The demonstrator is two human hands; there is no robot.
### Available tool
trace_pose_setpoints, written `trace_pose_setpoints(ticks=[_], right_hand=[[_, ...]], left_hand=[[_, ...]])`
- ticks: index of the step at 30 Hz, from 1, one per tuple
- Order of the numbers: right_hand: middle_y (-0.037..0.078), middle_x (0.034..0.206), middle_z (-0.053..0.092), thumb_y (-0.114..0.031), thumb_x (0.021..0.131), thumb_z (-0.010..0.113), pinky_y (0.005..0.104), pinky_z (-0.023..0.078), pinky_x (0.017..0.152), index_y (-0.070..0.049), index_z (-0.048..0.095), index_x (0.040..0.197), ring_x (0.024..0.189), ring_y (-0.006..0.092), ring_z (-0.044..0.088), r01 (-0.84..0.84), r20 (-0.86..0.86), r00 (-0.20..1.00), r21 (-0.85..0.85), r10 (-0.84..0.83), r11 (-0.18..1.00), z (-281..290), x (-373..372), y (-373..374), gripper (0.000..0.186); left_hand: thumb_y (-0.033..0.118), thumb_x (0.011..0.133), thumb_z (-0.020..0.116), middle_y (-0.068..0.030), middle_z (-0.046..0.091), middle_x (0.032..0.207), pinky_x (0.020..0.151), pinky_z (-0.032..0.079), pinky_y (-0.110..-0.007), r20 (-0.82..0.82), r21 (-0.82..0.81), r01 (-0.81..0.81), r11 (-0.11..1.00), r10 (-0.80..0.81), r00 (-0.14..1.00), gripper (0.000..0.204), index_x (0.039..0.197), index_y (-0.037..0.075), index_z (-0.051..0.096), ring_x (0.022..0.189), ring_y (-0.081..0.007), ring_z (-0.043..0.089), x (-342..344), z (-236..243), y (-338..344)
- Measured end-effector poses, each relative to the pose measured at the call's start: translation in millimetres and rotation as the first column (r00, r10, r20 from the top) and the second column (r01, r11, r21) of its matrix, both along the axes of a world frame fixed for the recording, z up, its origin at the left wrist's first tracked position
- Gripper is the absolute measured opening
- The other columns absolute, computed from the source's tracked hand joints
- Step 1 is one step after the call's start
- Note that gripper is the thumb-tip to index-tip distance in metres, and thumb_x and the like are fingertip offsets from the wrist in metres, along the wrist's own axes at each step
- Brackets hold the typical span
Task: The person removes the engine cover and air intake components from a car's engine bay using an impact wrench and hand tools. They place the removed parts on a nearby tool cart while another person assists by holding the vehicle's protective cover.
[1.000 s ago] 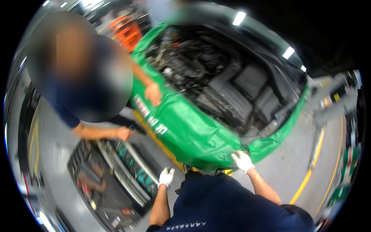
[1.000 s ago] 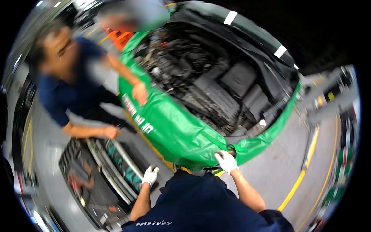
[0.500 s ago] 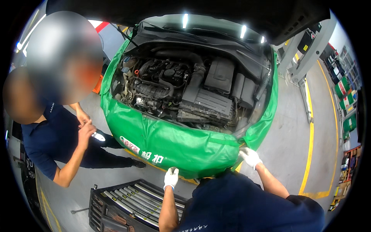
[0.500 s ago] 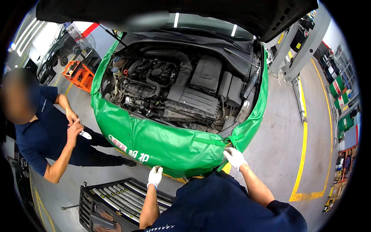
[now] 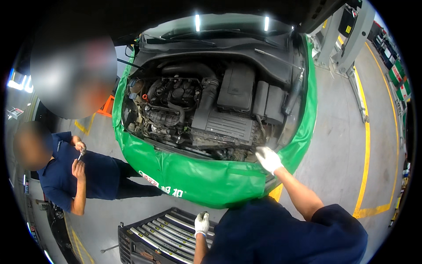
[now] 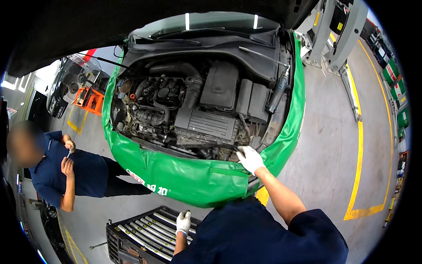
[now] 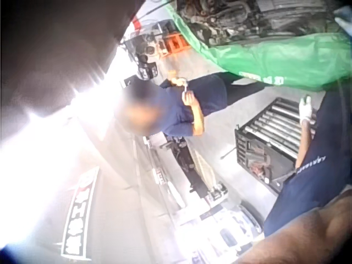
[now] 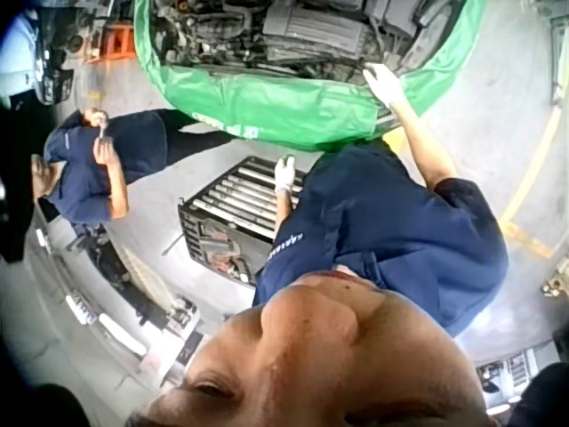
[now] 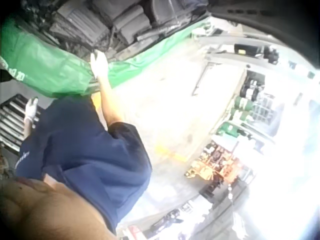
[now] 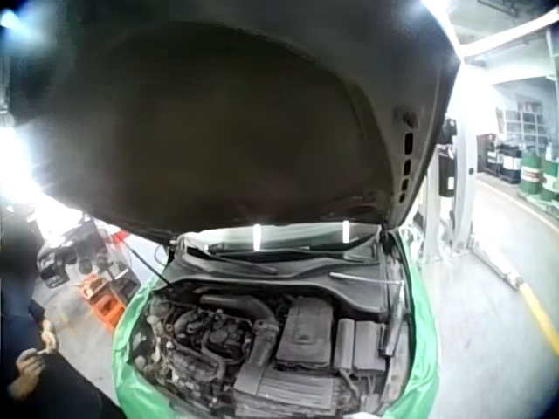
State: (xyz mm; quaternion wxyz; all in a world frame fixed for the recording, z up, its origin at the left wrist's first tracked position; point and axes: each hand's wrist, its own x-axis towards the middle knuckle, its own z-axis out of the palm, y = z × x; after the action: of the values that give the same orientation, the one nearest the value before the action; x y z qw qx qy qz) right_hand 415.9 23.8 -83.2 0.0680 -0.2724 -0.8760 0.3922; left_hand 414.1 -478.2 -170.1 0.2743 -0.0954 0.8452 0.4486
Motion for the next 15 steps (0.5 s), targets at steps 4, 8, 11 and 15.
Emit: trace_pose_setpoints(ticks=[4, 8, 11, 15], right_hand=[[0.018, 0.126, 0.069, -0.032, 0.102, 0.064, 0.0466, 0.052, 0.104, -0.007, 0.065, 0.133, 0.119, 0.0385, 0.065, -0.034, -0.107, 0.993, 0.14, 0.049, 0.99, -29, -27, 19, 0.04], [0.018, 0.128, 0.068, -0.023, 0.099, 0.068, 0.0477, 0.051, 0.105, -0.006, 0.061, 0.134, 0.12, 0.0392, 0.065, 0.05, -0.335, 0.942, 0.223, 0.029, 0.973, -27, -71, 48, 0.04], [0.019, 0.135, 0.065, -0.022, 0.097, 0.068, 0.0474, 0.047, 0.111, -0.005, 0.06, 0.138, 0.126, 0.0386, 0.061, 0.177, -0.44, 0.898, 0.382, 0.01, 0.907, -14, -126, 97, 0.044], [0.021, 0.155, 0.049, -0.031, 0.1, 0.067, 0.0499, 0.035, 0.124, -0.006, 0.052, 0.149, 0.145, 0.0404, 0.046, 0.197, -0.232, 0.97, 0.562, -0.076, 0.803, -8, -202, 182, 0.057]], left_hand=[[0.016, 0.106, 0.065, -0.0174, 0.073, 0.123, 0.103, 0.051, -0.035, -0.029, -0.046, 0.067, 0.997, -0.068, 0.997, 0.033, 0.13, -0.006, 0.065, 0.114, -0.0224, 0.068, -41, 53, 35], [0.012, 0.109, 0.059, -0.0208, 0.067, 0.139, 0.113, 0.046, -0.037, -0.113, -0.043, 0.128, 0.991, -0.132, 0.985, 0.035, 0.138, -0.008, 0.058, 0.128, -0.0255, 0.063, -112, 131, 109], [0.016, 0.107, 0.063, -0.0219, 0.072, 0.128, 0.106, 0.051, -0.037, -0.234, -0.168, 0.27, 0.948, -0.304, 0.923, 0.035, 0.133, -0.006, 0.063, 0.119, -0.0281, 0.069, -176, 157, 159], [0.016, 0.106, 0.065, -0.0174, 0.074, 0.12, 0.102, 0.052, -0.035, -0.328, -0.093, 0.337, 0.937, -0.349, 0.878, 0.029, 0.127, -0.004, 0.065, 0.111, -0.0248, 0.07, -272, 161, 230]])
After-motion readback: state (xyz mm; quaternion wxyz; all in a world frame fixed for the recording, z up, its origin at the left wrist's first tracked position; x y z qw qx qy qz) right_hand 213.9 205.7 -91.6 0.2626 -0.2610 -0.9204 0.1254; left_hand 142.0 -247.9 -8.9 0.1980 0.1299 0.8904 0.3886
